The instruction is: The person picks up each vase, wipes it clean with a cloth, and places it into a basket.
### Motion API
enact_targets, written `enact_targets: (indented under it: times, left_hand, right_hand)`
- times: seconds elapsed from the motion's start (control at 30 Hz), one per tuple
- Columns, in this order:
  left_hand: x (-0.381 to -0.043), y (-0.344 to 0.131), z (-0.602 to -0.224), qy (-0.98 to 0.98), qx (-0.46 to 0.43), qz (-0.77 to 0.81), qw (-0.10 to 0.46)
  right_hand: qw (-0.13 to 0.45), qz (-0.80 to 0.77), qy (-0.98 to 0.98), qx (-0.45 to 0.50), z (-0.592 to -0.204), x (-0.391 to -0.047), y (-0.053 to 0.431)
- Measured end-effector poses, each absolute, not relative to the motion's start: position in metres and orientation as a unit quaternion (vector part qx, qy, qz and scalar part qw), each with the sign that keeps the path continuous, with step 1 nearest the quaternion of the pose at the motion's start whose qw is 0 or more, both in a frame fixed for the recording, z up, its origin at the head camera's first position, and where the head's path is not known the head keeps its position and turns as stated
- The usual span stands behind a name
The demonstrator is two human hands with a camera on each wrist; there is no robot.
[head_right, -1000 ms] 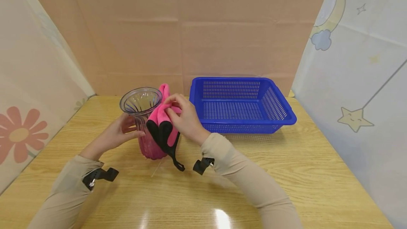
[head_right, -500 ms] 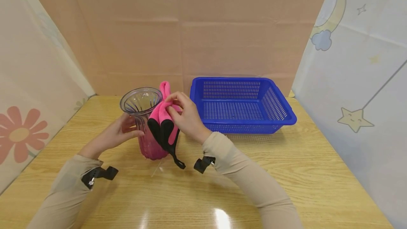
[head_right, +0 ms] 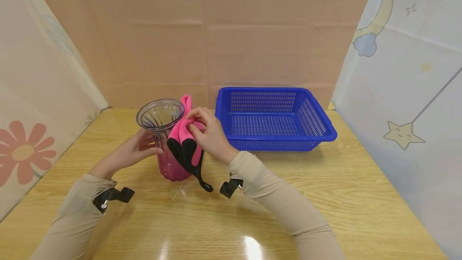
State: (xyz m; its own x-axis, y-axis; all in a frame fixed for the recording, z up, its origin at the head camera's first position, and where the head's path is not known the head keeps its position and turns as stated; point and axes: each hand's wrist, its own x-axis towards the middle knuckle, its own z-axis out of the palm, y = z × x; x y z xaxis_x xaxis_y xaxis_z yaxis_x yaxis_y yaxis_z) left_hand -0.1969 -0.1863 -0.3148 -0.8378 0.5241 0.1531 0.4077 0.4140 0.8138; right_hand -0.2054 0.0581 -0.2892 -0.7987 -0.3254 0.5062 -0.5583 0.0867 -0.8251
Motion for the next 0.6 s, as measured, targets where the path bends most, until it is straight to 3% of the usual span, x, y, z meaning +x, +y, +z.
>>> enact_targets:
  times: [0.6]
  left_hand:
    - [-0.194,-0.187,-0.314,0.86,0.253,0.441,0.042]
  right_hand:
    - [0.114,0.535,-0.776,0.314,-0.305,-0.204,0.052]
